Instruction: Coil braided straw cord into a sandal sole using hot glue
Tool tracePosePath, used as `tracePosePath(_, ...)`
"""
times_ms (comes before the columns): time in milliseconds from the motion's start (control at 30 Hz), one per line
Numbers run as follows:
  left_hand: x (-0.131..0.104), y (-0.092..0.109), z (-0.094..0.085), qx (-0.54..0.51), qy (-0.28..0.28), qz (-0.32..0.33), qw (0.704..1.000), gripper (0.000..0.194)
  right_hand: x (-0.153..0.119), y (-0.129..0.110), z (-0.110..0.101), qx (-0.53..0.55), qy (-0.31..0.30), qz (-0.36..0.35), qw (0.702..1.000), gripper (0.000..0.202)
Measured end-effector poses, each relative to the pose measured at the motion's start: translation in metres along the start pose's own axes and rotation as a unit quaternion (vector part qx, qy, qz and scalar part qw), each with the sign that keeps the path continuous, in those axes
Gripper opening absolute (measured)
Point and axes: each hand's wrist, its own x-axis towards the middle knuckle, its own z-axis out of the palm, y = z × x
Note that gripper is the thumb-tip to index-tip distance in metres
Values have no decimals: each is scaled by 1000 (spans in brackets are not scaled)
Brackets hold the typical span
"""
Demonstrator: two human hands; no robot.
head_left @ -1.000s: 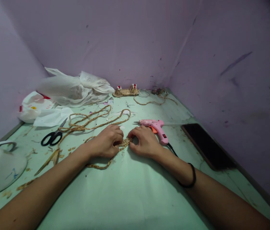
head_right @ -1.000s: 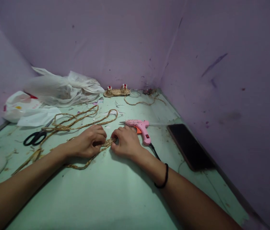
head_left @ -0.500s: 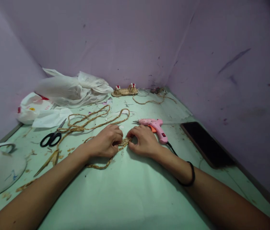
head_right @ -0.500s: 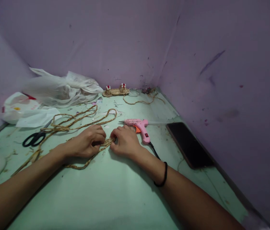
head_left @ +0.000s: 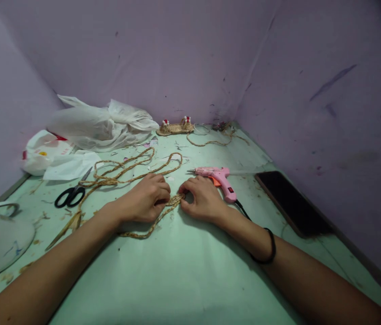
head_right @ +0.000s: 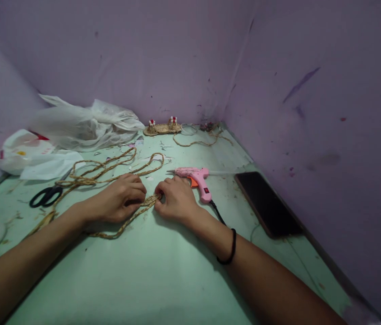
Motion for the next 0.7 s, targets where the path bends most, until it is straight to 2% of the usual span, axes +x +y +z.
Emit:
tracePosePath(133, -1, 0, -1, 13, -19, -16, 1000, 11, 0, 2, 1, 2, 2, 1, 1000, 18)
tracePosePath(267, 1, 0, 4, 3, 17, -28, 999, 12, 0, 2, 2, 5, 5, 2, 1000, 18)
tracePosePath(400, 4, 1, 9, -18, 38, -8, 999, 14, -1, 1, 3, 4, 7, 4, 1000, 17)
tracePosePath(700, 5, -7, 12, -38, 29, 31, 998, 16, 1, 1, 4, 1, 4, 4, 1000, 19)
